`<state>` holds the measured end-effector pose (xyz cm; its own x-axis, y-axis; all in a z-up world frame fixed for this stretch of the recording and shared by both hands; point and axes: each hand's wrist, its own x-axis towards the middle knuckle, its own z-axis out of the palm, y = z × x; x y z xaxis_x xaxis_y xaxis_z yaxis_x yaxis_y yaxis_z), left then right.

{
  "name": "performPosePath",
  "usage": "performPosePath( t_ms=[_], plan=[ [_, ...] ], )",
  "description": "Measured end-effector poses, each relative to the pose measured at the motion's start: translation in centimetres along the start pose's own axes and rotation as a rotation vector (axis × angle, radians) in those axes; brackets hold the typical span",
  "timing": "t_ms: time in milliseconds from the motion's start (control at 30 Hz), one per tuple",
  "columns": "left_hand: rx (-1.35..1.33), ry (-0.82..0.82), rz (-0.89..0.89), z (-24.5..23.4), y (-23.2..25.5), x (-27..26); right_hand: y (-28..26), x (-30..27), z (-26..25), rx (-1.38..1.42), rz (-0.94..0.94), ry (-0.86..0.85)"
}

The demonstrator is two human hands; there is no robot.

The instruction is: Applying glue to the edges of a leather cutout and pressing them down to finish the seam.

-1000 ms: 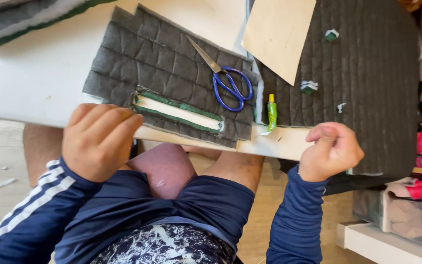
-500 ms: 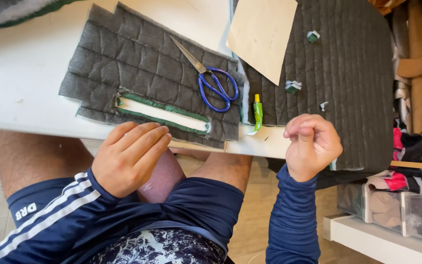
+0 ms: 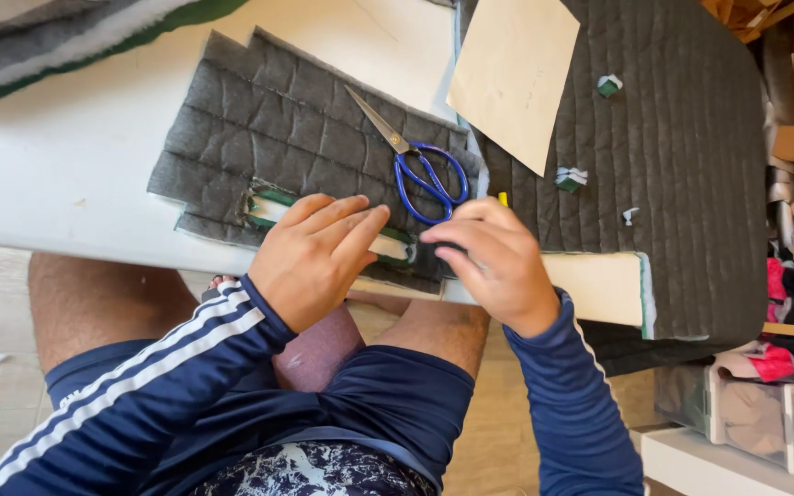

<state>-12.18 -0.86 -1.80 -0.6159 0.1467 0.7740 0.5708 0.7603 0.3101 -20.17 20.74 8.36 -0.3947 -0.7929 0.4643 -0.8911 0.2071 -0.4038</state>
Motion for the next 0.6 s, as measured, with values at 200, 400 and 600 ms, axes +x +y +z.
performPosePath(
  t_ms=[200,400,600],
  plan=[
    [-0.007,-0.063,-0.061,0.4,-0.2,-0.7,2.3,0.5,2.1,-0.144,-0.146,-0.266],
    [0.031,-0.089,-0.051,0.4,-0.4,-0.9,2.6,1.4,2.6,-0.239,-0.178,-0.442],
    [0.052,-0.094,-0.054,0.3,-0.4,-0.9,2.1,1.8,2.2,-0.244,-0.174,-0.465]
  ],
)
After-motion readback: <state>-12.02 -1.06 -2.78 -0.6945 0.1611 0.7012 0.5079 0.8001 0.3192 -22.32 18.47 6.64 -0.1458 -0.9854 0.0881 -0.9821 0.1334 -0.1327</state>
